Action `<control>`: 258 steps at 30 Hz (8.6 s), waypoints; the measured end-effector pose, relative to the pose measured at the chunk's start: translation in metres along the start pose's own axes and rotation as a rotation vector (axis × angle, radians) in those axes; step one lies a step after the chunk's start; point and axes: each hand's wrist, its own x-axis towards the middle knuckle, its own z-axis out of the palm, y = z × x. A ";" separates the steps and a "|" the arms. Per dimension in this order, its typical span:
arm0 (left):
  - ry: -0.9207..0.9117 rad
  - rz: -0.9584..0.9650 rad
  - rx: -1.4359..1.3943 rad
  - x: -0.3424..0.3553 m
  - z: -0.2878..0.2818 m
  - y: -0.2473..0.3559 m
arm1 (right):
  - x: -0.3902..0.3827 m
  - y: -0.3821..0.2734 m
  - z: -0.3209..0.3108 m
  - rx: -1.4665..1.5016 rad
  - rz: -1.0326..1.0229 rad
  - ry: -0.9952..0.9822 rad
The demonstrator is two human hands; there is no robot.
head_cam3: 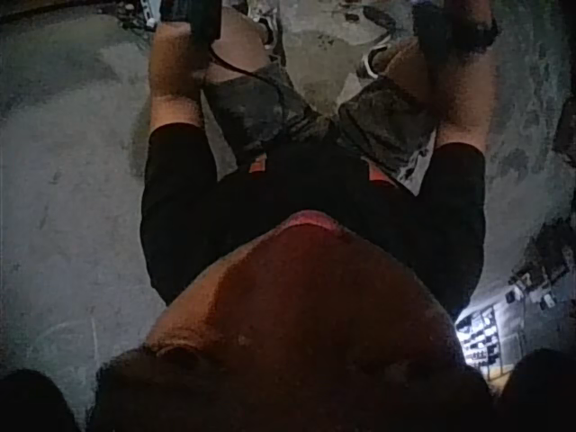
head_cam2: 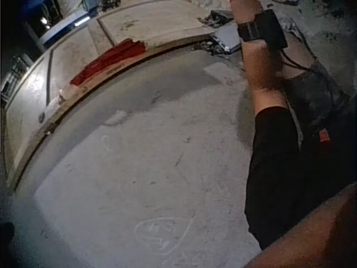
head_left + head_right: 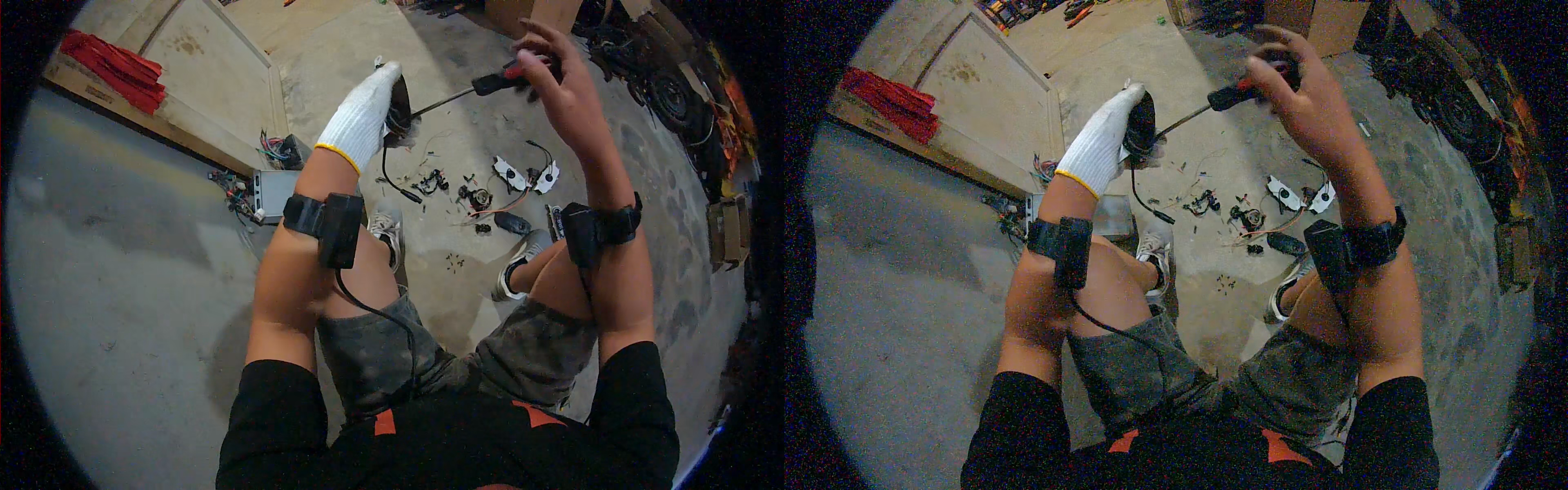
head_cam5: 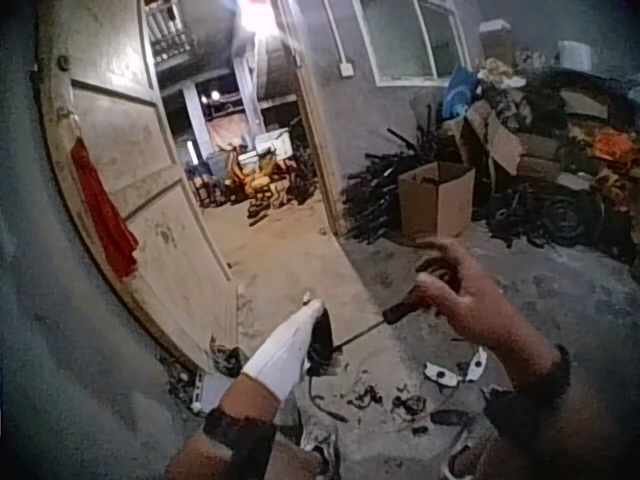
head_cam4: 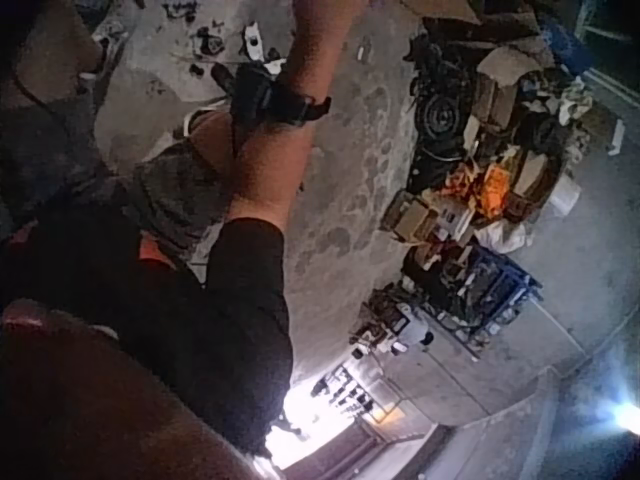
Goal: Disassembling an electronic bike display component using a screwdriver.
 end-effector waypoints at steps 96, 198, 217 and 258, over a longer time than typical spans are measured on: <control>-0.289 0.008 -0.326 -0.011 0.033 0.005 | -0.012 0.004 0.057 -0.264 -0.181 -0.360; -0.264 0.104 -0.656 -0.025 0.014 0.018 | -0.006 -0.023 0.023 0.231 -0.379 0.335; 0.101 0.104 -0.416 -0.011 0.010 0.008 | -0.010 -0.045 0.018 -0.023 0.202 -0.047; 0.016 0.075 -0.422 -0.013 -0.007 0.001 | -0.009 -0.026 0.017 -0.044 -0.087 -0.048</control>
